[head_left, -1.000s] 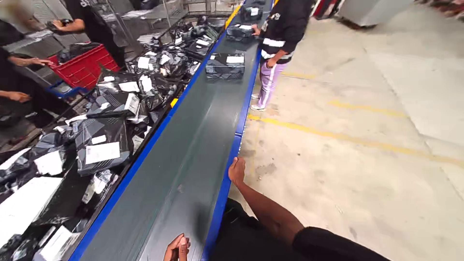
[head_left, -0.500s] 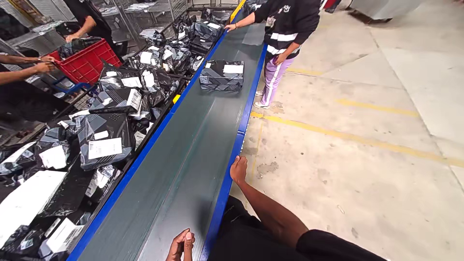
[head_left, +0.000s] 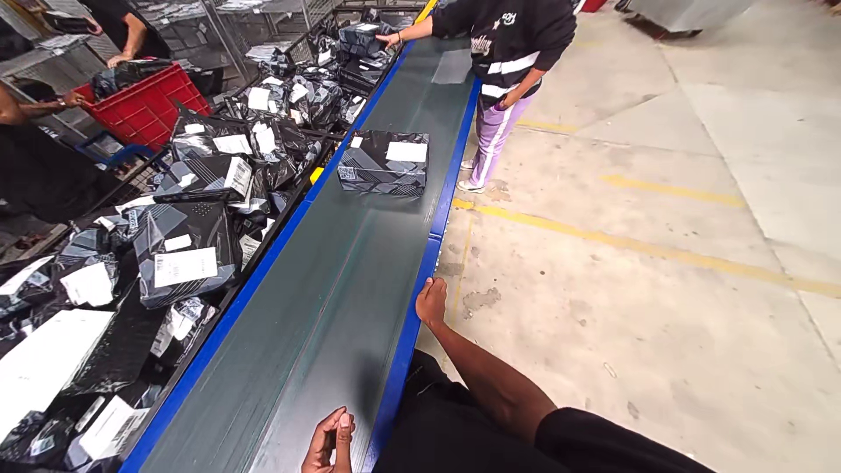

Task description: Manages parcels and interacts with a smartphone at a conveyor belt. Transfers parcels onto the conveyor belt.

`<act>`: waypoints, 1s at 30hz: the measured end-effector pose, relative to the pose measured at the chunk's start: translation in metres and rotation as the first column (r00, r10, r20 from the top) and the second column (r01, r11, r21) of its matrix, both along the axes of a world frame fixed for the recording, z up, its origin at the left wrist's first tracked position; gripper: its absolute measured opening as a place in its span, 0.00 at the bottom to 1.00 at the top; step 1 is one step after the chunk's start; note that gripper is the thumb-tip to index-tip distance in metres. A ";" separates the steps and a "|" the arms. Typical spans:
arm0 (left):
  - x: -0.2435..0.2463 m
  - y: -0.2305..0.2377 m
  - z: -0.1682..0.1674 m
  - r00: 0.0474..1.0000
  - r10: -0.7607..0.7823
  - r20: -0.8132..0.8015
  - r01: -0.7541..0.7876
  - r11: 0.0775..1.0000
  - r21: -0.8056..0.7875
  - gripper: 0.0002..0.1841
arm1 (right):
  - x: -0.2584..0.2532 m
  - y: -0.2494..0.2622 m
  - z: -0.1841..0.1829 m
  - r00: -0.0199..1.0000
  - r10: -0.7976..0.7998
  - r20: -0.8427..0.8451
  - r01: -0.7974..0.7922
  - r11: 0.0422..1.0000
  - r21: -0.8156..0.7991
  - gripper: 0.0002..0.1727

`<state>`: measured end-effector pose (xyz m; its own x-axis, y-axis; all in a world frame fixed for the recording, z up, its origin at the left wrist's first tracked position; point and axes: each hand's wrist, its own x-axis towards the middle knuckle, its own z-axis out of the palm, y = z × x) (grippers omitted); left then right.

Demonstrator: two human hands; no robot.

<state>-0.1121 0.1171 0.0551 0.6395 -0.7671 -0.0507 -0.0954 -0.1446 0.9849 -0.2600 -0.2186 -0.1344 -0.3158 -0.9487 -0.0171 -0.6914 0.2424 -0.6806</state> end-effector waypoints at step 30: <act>0.033 0.022 -0.046 0.542 0.341 -0.768 -0.316 0.930 0.190 0.49 | 0.059 0.206 0.205 -0.326 0.812 -0.484 -0.906 -0.415 -0.086 0.27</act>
